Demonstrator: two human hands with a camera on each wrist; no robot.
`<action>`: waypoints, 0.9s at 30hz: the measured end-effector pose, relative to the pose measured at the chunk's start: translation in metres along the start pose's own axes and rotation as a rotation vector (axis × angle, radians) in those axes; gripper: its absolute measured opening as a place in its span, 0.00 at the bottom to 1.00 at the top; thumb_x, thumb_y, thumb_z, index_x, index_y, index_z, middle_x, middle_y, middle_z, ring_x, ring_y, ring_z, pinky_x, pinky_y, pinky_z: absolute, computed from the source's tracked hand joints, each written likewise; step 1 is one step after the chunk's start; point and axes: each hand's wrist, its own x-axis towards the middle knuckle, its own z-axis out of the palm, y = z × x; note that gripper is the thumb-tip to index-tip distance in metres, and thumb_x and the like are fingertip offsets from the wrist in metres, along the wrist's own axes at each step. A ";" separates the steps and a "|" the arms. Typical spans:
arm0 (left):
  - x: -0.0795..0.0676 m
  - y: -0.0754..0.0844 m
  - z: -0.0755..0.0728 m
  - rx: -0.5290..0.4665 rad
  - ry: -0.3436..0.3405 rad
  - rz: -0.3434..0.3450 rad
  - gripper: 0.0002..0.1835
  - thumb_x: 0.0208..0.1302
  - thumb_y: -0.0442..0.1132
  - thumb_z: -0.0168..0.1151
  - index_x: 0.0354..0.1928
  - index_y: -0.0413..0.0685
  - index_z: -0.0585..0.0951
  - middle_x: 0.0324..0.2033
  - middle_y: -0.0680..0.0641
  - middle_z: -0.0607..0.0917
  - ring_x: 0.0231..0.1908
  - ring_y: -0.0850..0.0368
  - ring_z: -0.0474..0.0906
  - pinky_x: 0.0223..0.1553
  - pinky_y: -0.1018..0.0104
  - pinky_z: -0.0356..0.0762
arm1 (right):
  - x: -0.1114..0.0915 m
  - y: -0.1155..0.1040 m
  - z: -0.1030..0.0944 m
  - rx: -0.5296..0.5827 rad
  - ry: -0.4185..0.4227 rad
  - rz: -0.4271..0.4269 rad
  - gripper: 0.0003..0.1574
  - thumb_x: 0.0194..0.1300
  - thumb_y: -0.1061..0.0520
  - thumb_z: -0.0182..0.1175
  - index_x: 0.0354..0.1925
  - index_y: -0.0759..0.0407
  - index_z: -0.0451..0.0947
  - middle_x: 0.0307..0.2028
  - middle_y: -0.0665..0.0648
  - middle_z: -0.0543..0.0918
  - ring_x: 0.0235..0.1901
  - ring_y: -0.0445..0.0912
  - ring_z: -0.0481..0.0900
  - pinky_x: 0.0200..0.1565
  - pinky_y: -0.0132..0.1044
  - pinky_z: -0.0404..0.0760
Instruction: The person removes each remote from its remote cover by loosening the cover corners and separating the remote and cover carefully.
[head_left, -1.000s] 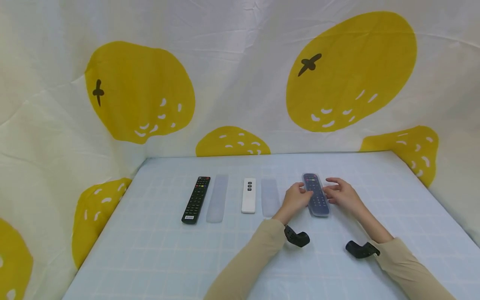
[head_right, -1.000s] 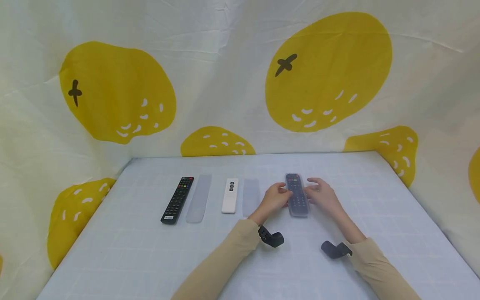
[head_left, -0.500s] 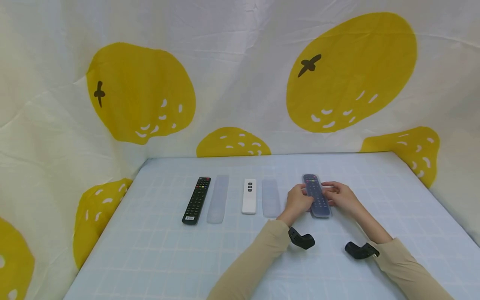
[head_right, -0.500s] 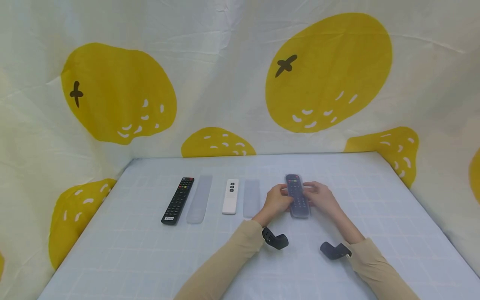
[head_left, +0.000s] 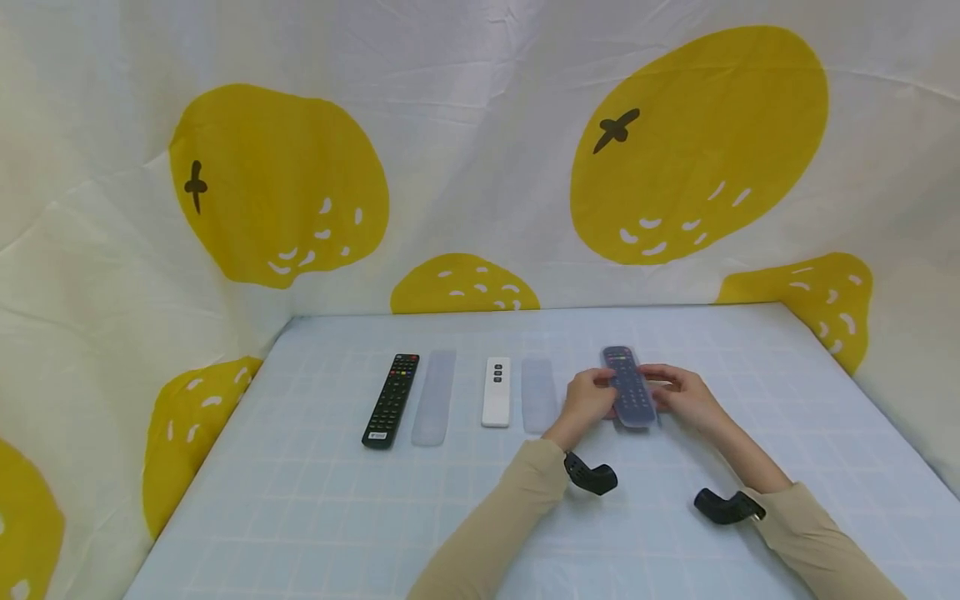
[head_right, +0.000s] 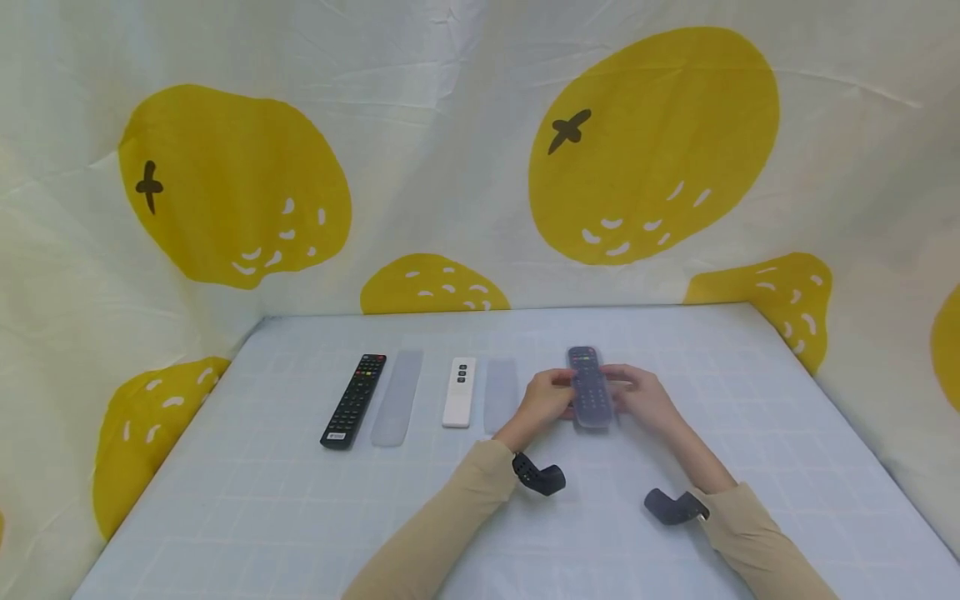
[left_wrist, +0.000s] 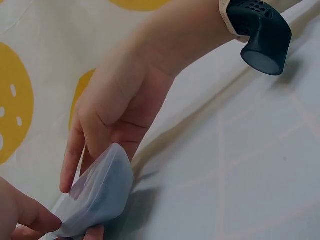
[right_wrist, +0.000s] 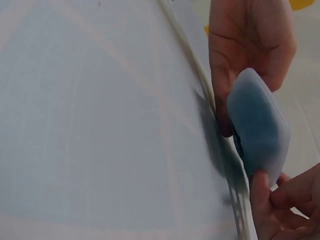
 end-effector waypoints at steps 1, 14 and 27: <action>0.001 -0.001 0.000 -0.007 -0.002 -0.002 0.22 0.55 0.25 0.54 0.53 0.43 0.81 0.39 0.46 0.85 0.27 0.58 0.80 0.30 0.64 0.83 | 0.000 0.001 0.000 -0.007 -0.009 -0.014 0.29 0.64 0.70 0.48 0.64 0.72 0.65 0.61 0.77 0.69 0.45 0.47 0.80 0.36 0.26 0.80; 0.004 -0.001 -0.005 -0.190 -0.057 0.003 0.30 0.47 0.16 0.55 0.54 0.43 0.81 0.46 0.48 0.81 0.27 0.60 0.80 0.32 0.67 0.84 | -0.003 0.003 -0.006 -0.123 -0.018 -0.139 0.36 0.57 0.69 0.58 0.65 0.66 0.67 0.61 0.73 0.72 0.46 0.60 0.81 0.37 0.30 0.77; 0.006 0.007 -0.013 -0.039 -0.122 0.107 0.22 0.61 0.29 0.62 0.58 0.44 0.78 0.51 0.45 0.81 0.29 0.57 0.83 0.32 0.69 0.83 | -0.008 0.002 -0.011 -0.073 0.019 -0.230 0.30 0.61 0.73 0.48 0.62 0.69 0.69 0.61 0.74 0.71 0.38 0.34 0.77 0.32 0.32 0.83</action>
